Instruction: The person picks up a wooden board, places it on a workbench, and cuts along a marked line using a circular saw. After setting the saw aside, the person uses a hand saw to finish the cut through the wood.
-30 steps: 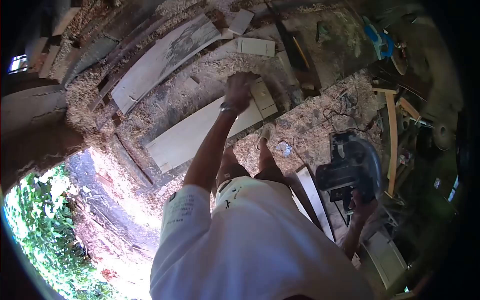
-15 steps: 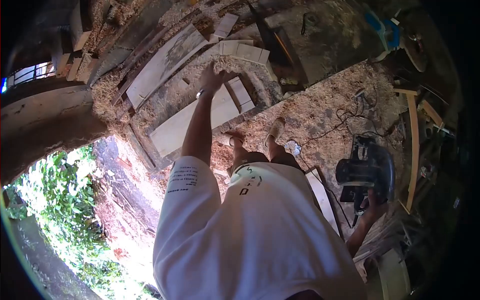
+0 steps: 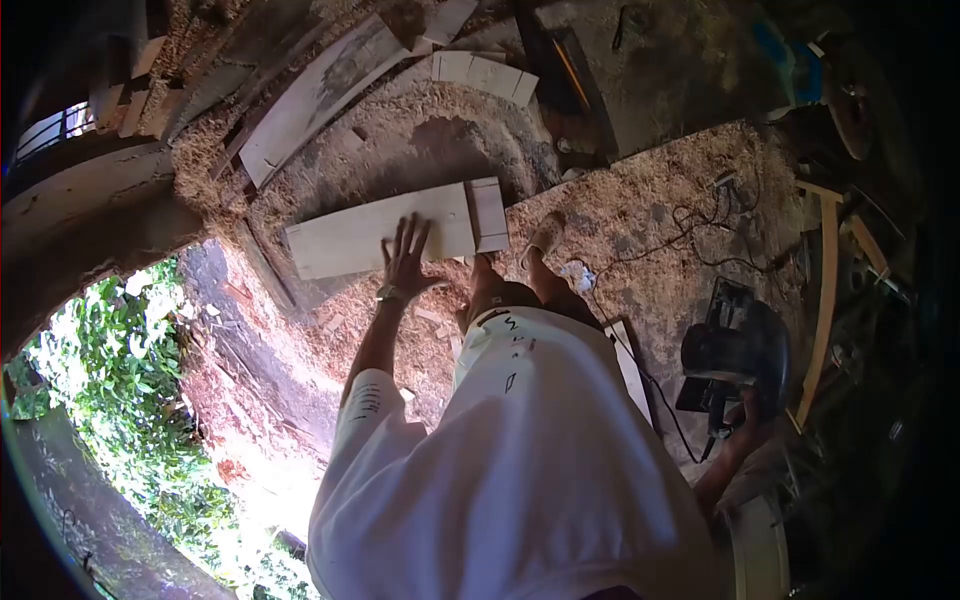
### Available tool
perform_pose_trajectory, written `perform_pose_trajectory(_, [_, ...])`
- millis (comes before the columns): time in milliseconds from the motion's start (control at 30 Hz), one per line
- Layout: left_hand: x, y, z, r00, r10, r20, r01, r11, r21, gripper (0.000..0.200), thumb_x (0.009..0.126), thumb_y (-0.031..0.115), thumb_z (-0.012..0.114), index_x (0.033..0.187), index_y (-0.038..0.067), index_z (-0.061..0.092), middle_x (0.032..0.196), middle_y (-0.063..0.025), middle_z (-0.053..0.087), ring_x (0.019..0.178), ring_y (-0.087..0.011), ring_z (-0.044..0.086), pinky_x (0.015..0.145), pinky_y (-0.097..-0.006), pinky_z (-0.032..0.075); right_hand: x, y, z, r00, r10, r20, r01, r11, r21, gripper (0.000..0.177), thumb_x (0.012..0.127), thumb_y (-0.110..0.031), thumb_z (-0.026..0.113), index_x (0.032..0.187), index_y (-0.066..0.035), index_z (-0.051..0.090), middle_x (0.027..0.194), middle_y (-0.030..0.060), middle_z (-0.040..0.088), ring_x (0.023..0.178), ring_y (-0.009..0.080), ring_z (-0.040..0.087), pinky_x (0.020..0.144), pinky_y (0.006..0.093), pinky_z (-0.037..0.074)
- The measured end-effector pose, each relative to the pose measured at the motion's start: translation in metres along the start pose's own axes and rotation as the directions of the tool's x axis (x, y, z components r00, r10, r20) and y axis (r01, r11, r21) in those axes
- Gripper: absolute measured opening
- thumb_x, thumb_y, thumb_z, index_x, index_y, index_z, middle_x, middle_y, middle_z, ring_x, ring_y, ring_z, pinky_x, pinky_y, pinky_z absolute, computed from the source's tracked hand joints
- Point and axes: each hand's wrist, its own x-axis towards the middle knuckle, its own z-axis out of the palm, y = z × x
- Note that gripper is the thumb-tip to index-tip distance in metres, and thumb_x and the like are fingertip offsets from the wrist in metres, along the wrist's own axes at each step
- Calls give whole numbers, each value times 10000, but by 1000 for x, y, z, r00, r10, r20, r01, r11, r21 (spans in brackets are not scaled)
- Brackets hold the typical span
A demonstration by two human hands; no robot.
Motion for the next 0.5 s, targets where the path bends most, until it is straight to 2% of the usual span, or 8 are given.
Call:
perform_pose_trajectory(33, [-11,-11,-2,998,-4,55,-1,997,82,1253,583,422,924,1593,344,188,1685,-39,98,1552,-293,85,1143,-732,156,3,1,-1,1000,2,2,-2,1000,18,284,837,-141,756,1066,14,693,797,34,657,469,97,501,423,262,358])
perform_pose_trajectory(67, [-11,-33,19,999,-47,-21,50,980,193,1233,579,409,926,1581,400,207,1686,-40,92,1553,-279,82,1138,-735,181,7,2,0,1000,4,3,-5,999,37,281,837,-138,755,1068,9,694,793,31,652,477,95,503,427,262,361])
perform_pose_trajectory(100, [-9,-35,9,988,-141,-57,150,969,196,1048,730,274,851,1573,407,242,1685,-59,104,1546,-311,121,1128,-730,213,8,1,6,1000,3,2,-3,998,59,278,837,-136,753,1070,3,696,789,28,647,485,93,506,431,262,365])
perform_pose_trajectory(167, [5,-78,54,924,5,-383,123,943,309,884,850,148,707,1572,395,262,1678,-91,137,1533,-355,164,1106,-725,261,8,-8,18,999,-45,19,46,999,-22,260,841,-127,749,1061,2,698,752,15,625,492,86,499,435,258,358])
perform_pose_trajectory(267, [1,-71,36,964,-29,-264,137,906,401,802,891,73,587,1576,354,278,1654,-128,213,1494,-403,262,1068,-686,353,8,-20,32,997,-19,77,23,999,-45,242,840,-112,746,1039,16,695,754,25,635,464,88,489,420,253,350])
perform_pose_trajectory(333, [-1,-86,28,950,98,-295,27,919,393,799,887,83,602,1575,338,287,1638,-137,252,1463,-409,322,1038,-648,408,-4,-39,49,996,-48,81,56,994,-91,249,836,-82,734,1044,44,679,790,51,670,431,90,490,391,246,344])
perform_pose_trajectory(400, [-2,-95,21,924,210,-319,-43,887,460,810,877,110,637,1576,327,290,1610,-151,307,1407,-431,404,1002,-597,463,-12,-38,55,993,-65,103,65,998,6,237,833,-77,743,1023,49,677,782,60,670,425,91,490,386,247,342])
perform_pose_trajectory(500, [6,-112,-4,932,231,-280,-125,928,350,820,855,103,688,1560,312,326,1587,-155,347,1388,-423,430,1006,-564,488,-39,-46,67,992,-81,92,72,993,93,232,830,-69,751,1009,56,673,778,74,673,420,97,496,384,247,344])
